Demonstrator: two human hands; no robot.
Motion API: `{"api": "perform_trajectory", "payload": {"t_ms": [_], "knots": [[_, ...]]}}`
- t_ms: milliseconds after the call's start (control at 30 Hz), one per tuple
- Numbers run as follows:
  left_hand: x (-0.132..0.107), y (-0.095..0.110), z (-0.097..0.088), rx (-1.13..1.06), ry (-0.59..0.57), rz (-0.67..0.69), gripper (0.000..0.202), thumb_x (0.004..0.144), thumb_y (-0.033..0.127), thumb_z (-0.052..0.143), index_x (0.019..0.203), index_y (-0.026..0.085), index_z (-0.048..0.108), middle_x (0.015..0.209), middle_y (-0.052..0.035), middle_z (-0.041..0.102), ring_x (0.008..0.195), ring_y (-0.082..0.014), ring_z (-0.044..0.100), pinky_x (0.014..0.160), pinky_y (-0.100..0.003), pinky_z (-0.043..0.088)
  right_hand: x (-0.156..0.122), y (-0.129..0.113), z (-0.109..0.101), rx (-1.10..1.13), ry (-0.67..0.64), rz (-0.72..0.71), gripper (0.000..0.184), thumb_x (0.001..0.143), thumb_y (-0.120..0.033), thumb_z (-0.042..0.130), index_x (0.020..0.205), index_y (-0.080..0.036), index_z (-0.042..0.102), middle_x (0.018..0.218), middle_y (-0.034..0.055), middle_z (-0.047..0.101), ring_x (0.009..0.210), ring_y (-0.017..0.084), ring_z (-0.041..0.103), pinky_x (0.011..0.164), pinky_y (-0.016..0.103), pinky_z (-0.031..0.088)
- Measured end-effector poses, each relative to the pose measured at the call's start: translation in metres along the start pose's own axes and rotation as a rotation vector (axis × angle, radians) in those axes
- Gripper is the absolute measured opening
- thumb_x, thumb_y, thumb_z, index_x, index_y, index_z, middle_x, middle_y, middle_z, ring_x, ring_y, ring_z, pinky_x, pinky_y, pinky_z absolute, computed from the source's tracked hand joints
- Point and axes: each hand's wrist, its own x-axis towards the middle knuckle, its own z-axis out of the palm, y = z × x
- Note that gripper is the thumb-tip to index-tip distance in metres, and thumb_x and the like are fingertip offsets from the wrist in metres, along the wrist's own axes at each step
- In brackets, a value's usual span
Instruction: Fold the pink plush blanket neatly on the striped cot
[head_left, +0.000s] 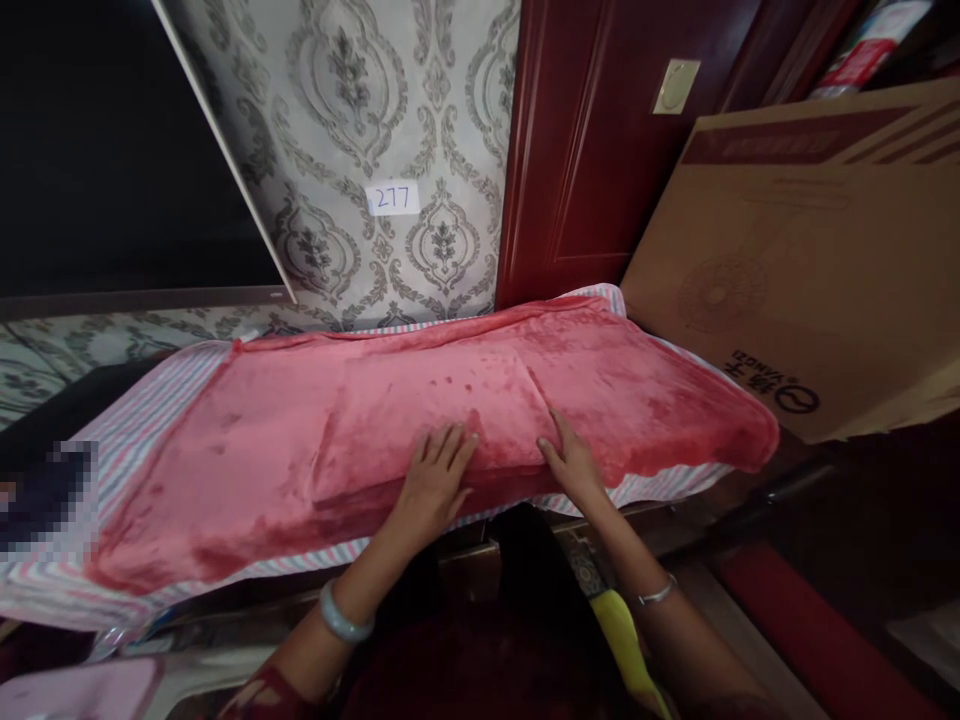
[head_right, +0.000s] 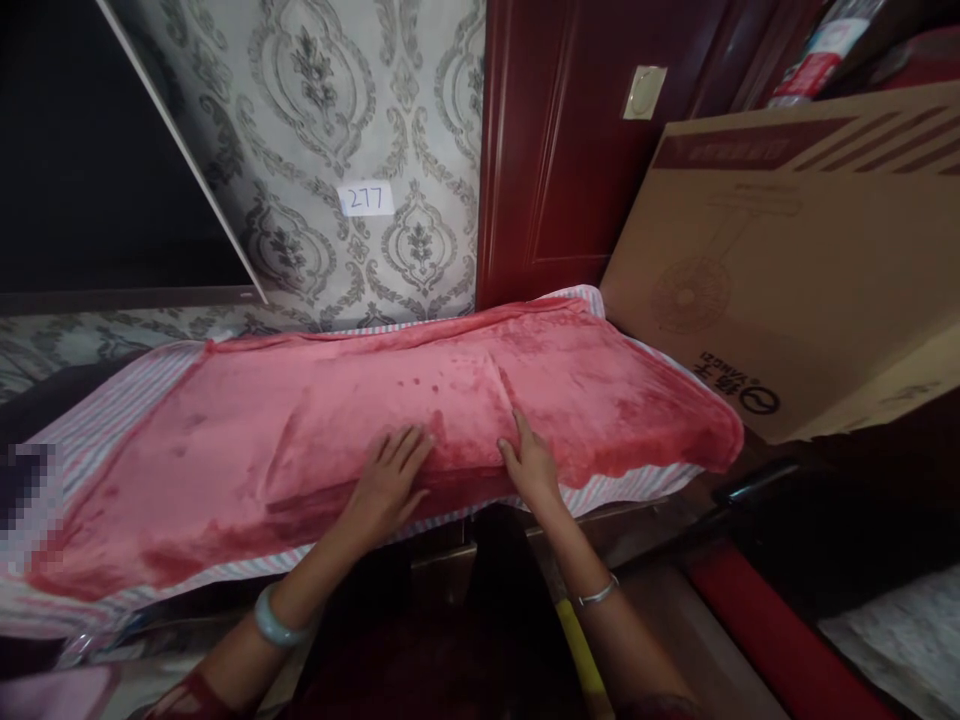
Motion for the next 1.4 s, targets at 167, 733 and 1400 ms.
{"api": "perform_trajectory", "payload": {"t_ms": [167, 733, 1400], "knots": [[0.006, 0.018, 0.006, 0.020, -0.090, -0.080, 0.073, 0.085, 0.017, 0.066, 0.154, 0.017, 0.042, 0.155, -0.0189, 0.048, 0.142, -0.0380, 0.044, 0.117, -0.060, 0.035, 0.008, -0.011, -0.006, 0.368, 0.031, 0.186, 0.079, 0.076, -0.059, 0.062, 0.142, -0.016, 0.055, 0.135, 0.0160, 0.063, 0.121, 0.035, 0.059, 0.100, 0.047, 0.051], [0.067, 0.039, 0.003, -0.135, -0.007, -0.213, 0.065, 0.083, 0.003, 0.049, 0.147, 0.014, 0.049, 0.141, -0.0187, 0.061, 0.129, -0.0303, 0.059, 0.108, -0.046, 0.049, 0.016, -0.049, -0.013, 1.183, 0.035, 0.473, 0.062, 0.075, -0.054, 0.072, 0.130, -0.028, 0.061, 0.113, 0.0034, 0.071, 0.077, 0.019, 0.069, 0.052, 0.027, 0.056], [0.136, -0.054, -0.250, -1.335, 0.279, -0.627, 0.040, 0.079, 0.014, 0.066, 0.119, 0.009, 0.068, 0.097, -0.0070, 0.075, 0.101, -0.0344, 0.073, 0.082, -0.046, 0.062, 0.068, -0.087, 0.013, 1.120, -0.140, 0.027, 0.087, 0.059, -0.066, 0.084, 0.131, -0.028, 0.054, 0.145, 0.0099, 0.056, 0.141, 0.027, 0.044, 0.117, 0.046, 0.037]]}}
